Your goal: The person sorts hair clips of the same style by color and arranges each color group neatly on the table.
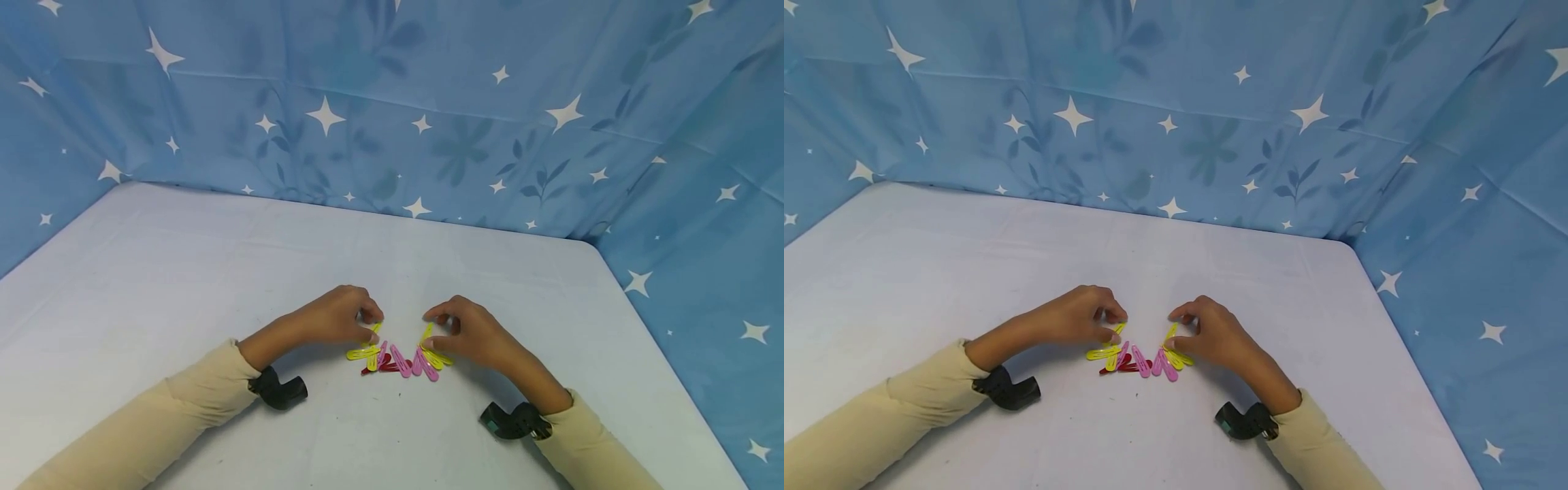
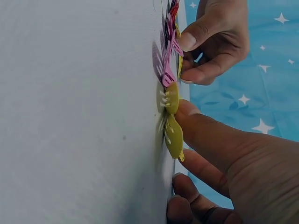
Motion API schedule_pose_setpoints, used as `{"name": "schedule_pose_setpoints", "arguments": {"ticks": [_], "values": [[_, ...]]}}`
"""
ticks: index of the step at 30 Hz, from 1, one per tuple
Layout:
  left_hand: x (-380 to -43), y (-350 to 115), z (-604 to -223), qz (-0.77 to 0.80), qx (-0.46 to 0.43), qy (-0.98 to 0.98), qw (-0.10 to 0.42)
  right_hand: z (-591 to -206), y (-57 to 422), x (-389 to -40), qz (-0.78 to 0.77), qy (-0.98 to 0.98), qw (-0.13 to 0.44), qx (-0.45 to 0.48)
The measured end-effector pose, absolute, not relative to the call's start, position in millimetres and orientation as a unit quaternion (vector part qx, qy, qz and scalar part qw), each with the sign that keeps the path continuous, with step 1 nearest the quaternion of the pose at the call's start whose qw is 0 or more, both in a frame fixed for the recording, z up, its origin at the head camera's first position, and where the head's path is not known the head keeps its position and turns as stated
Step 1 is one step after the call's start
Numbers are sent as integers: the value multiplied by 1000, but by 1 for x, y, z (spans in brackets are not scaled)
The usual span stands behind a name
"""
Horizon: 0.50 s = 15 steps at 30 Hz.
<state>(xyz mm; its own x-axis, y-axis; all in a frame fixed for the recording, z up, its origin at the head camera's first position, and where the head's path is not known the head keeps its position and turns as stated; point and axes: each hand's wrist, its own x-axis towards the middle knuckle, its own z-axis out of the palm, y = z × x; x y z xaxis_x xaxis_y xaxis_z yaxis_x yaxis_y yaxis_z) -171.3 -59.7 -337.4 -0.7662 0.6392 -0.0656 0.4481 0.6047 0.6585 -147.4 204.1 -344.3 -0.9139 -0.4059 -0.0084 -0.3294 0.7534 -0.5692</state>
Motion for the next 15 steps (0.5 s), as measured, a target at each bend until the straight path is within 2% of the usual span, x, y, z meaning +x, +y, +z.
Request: {"name": "schedule_pose_setpoints", "arguments": {"ticks": [15], "values": [[-166,-59,-340,345,277,887,135,-345,202,-146,-287,937,61,-191]]}}
